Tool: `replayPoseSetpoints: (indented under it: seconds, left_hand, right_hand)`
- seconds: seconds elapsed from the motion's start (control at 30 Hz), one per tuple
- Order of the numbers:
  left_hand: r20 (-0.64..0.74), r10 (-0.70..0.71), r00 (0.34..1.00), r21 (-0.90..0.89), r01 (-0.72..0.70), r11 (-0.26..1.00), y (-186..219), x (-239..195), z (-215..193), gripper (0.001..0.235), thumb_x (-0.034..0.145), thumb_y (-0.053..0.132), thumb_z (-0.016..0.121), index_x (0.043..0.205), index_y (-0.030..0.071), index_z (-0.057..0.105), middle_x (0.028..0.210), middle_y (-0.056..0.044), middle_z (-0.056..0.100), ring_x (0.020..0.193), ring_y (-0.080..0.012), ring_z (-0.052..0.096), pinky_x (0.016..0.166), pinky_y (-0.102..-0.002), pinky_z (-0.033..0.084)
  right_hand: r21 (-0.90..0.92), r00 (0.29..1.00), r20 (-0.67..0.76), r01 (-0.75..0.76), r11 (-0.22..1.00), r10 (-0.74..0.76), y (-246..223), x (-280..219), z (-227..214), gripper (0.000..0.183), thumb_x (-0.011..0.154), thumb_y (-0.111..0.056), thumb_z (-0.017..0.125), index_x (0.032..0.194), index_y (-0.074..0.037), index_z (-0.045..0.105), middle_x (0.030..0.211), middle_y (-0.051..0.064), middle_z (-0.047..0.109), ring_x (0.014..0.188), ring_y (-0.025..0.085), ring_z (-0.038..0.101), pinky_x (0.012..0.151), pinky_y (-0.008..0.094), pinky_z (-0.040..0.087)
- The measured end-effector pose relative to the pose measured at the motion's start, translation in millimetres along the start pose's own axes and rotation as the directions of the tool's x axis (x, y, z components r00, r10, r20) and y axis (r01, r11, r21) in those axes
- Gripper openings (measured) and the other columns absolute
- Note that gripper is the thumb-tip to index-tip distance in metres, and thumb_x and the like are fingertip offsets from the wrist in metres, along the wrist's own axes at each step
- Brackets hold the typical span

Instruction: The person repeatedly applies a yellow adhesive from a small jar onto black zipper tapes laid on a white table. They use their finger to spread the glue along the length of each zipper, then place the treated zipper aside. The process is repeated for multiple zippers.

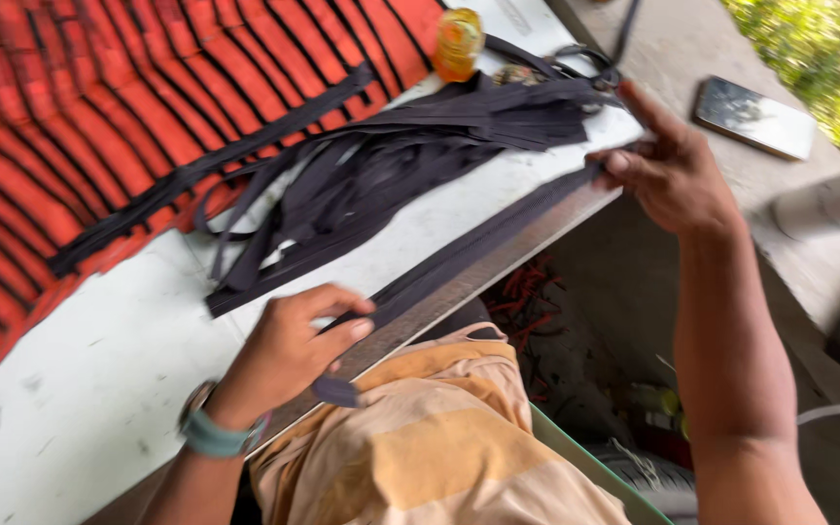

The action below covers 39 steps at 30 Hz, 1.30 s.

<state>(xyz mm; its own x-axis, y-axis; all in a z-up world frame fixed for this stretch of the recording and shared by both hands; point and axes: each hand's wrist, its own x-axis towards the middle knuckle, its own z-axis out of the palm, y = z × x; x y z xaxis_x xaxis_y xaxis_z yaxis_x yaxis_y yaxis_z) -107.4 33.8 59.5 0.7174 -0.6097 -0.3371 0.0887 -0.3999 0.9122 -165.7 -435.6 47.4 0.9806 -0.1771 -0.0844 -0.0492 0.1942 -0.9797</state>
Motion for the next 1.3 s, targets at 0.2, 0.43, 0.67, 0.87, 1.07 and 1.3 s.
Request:
replayPoseSetpoints:
  seconds: [0.2,0.43,0.67,0.87,1.07,1.3]
  left_hand:
    - [-0.069,-0.196,0.978,0.005,0.197,0.980,-81.5,-9.4,2.9,0.023,0.084,0.012,0.077,0.105,0.003,0.079,0.083,-0.006,0.079,0.063,-0.0104,0.070,0.057,-0.025,0.055]
    - [-0.335,0.047,0.941,0.292,0.057,0.955,-94.1,-16.7,22.9,0.020,0.088,0.015,0.076,0.102,0.001,0.077,0.089,-0.008,0.077,0.079,-0.0191,0.073,0.070,-0.031,0.057]
    - [-0.183,0.488,0.854,0.681,-0.248,0.689,-63.7,7.6,72.1,0.027,0.086,0.017,0.076,0.105,-0.001,0.074,0.113,-0.014,0.071,0.096,-0.0316,0.067,0.086,-0.044,0.054]
    - [-0.318,0.259,0.912,0.231,-0.190,0.954,-82.8,-7.7,67.4,0.017,0.087,0.009,0.076,0.101,-0.001,0.073,0.097,-0.010,0.077,0.085,-0.0195,0.074,0.072,-0.029,0.058]
    - [-0.230,-0.205,0.951,-0.126,0.180,0.976,-101.2,-10.3,38.1,0.022,0.083,0.007,0.080,0.101,-0.002,0.071,0.080,-0.013,0.078,0.069,-0.0074,0.066,0.058,-0.023,0.051]
    - [-0.230,-0.243,0.942,-0.047,0.239,0.970,-89.3,-11.0,36.5,0.032,0.081,0.010,0.082,0.106,0.000,0.066,0.073,-0.012,0.079,0.061,-0.0073,0.061,0.052,-0.024,0.047]
  right_hand:
    - [-0.405,0.898,-0.439,-0.176,0.897,-0.022,40.3,17.9,-72.5,0.075,0.088,-0.005,0.081,0.155,-0.002,0.049,0.098,0.015,0.076,0.081,0.018,0.075,0.067,0.028,0.061]
    - [-0.592,0.895,-0.436,-0.212,0.778,-0.088,59.5,2.1,-85.0,0.075,0.085,-0.005,0.088,0.152,-0.002,0.055,0.096,0.011,0.075,0.083,0.013,0.070,0.067,0.024,0.056]
    - [-0.499,0.907,-0.376,-0.025,0.866,-0.190,35.2,-1.1,-71.7,0.077,0.089,-0.007,0.088,0.156,-0.001,0.052,0.099,0.014,0.075,0.088,0.017,0.073,0.075,0.028,0.061]
    - [-0.567,0.872,-0.456,-0.129,0.813,-0.180,37.7,1.0,-73.6,0.079,0.081,-0.006,0.089,0.152,-0.001,0.053,0.101,0.011,0.077,0.093,0.015,0.075,0.082,0.026,0.063]
    - [-0.683,0.882,-0.458,-0.268,0.680,-0.113,56.0,2.6,-67.3,0.078,0.079,-0.009,0.090,0.148,-0.003,0.054,0.102,0.011,0.077,0.092,0.017,0.076,0.081,0.030,0.063]
    - [-0.689,0.880,-0.454,-0.245,0.682,-0.143,61.6,-4.5,-66.7,0.080,0.078,-0.011,0.092,0.149,-0.006,0.056,0.100,0.010,0.076,0.094,0.017,0.074,0.083,0.032,0.062]
